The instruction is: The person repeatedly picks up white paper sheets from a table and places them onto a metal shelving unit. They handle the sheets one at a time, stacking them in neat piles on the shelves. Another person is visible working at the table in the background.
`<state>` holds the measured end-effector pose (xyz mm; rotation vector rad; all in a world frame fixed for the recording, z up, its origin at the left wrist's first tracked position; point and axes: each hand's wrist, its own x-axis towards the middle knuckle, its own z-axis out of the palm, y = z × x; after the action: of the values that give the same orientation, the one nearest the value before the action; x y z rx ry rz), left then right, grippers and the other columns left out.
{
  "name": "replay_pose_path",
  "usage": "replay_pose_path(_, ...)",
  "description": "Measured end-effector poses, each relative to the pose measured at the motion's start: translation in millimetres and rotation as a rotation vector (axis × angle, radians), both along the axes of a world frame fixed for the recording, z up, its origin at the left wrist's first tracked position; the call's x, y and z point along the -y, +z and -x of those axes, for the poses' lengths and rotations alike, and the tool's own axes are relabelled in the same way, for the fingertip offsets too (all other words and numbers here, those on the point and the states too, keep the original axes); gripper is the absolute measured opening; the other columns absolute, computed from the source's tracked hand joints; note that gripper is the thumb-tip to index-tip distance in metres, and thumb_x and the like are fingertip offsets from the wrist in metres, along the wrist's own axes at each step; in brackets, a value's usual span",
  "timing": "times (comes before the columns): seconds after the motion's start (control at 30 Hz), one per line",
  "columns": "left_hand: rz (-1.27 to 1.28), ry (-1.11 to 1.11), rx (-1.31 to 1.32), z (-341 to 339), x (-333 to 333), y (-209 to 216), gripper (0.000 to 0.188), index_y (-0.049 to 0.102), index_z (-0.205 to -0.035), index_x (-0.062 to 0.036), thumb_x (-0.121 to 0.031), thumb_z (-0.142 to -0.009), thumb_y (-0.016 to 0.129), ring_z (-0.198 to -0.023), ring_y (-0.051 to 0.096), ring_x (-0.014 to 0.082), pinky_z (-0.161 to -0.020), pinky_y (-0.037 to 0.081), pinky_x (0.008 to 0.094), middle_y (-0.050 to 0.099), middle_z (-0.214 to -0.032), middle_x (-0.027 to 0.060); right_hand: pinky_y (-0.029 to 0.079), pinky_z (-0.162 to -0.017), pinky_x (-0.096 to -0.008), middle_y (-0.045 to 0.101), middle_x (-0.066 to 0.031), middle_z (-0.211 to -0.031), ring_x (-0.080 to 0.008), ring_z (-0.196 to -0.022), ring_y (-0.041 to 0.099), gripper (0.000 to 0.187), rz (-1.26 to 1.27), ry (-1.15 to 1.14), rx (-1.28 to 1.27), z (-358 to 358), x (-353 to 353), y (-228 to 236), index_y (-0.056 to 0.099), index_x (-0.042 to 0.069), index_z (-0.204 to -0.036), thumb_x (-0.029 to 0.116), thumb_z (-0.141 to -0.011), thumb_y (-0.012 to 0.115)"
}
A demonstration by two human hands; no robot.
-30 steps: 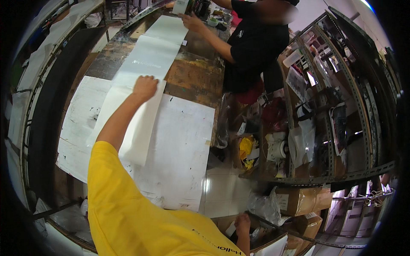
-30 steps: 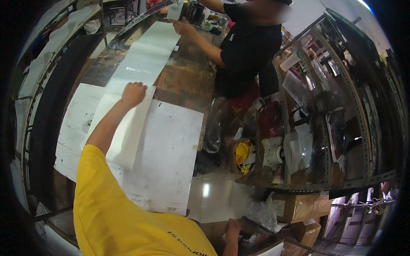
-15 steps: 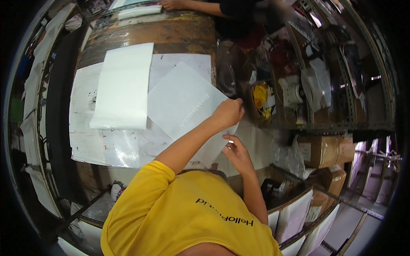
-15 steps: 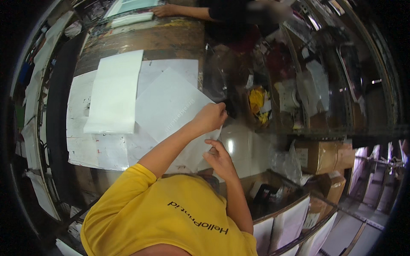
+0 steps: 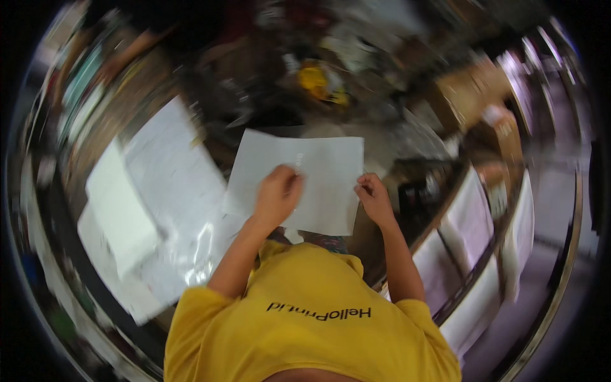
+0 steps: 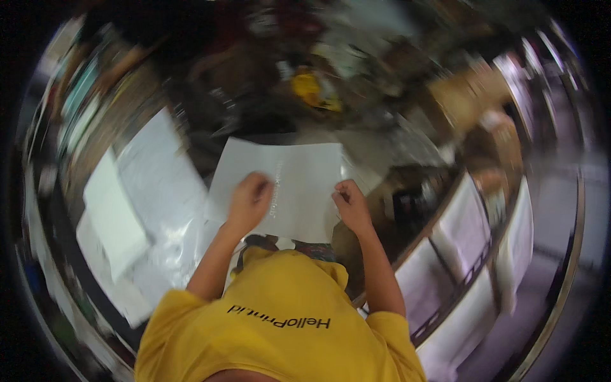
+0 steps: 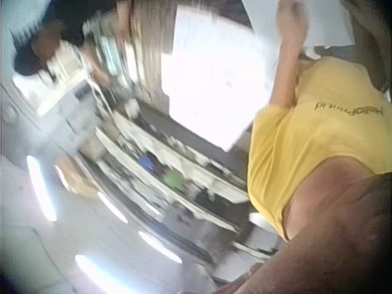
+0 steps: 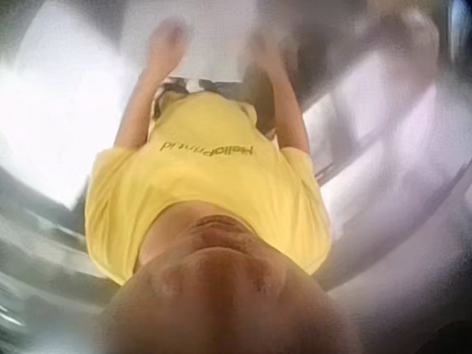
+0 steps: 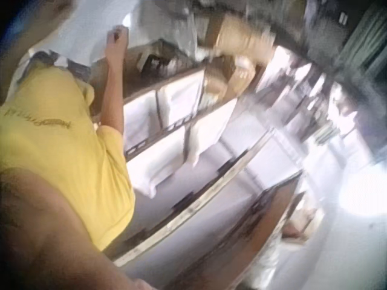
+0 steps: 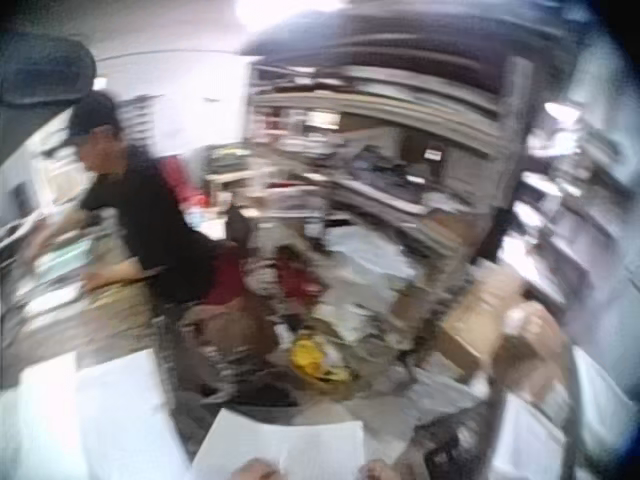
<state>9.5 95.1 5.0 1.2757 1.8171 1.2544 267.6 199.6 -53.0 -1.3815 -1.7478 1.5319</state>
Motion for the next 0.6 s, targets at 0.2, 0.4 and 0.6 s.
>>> replay_pose_path(0.2, 0.008, 0.108, -0.377, 31.4, 61.8, -47.5, 0.01, 0.059, -0.098, 0.0038, 0.0, -0.089, 0.059, -0.093, 0.056, 0.0348, -0.084, 0.046, 0.0419, 0.059, -0.1, 0.0183, 0.047, -0.08, -0.0296, 0.057, -0.0036, -0.09, -0.0119, -0.089, 0.056, 0.019, -0.159, -0.16, 0.216, -108.1, -62.8, 20.7, 0.05, 0.002, -0.102, 0.01, -0.092, 0.064)
replay_pose_path(0.4, 0.202, 0.048, -0.951, 52.7, 95.1, -78.0, 0.018, 0.06, -0.108, 0.0012, -0.012, -0.096, 0.056, -0.129, 0.043, 0.0424, -0.103, 0.039, 0.0545, 0.05, -0.134, 0.024, 0.048, -0.077, -0.0285, 0.061, -0.0018, -0.089, -0.013, -0.084, 0.058, 0.018, -0.258, -0.503, 0.204, -261.9, -132.0, 34.6, 0.063, 0.004, -0.097, 0.017, -0.086, 0.07)
replay_pose_path(0.6, 0.27, -0.047, -1.009, 58.6, 97.6, -91.8, 0.028, 0.061, -0.105, 0.0039, -0.021, -0.099, 0.05, -0.132, 0.039, 0.0456, -0.105, 0.034, 0.0612, 0.052, -0.129, 0.0258, 0.037, -0.055, -0.0206, 0.058, 0.006, -0.079, -0.0042, -0.064, 0.047, 0.02, -0.249, -1.141, 0.262, -432.4, -110.5, 13.7, 0.066, 0.009, -0.106, 0.021, -0.09, 0.069)
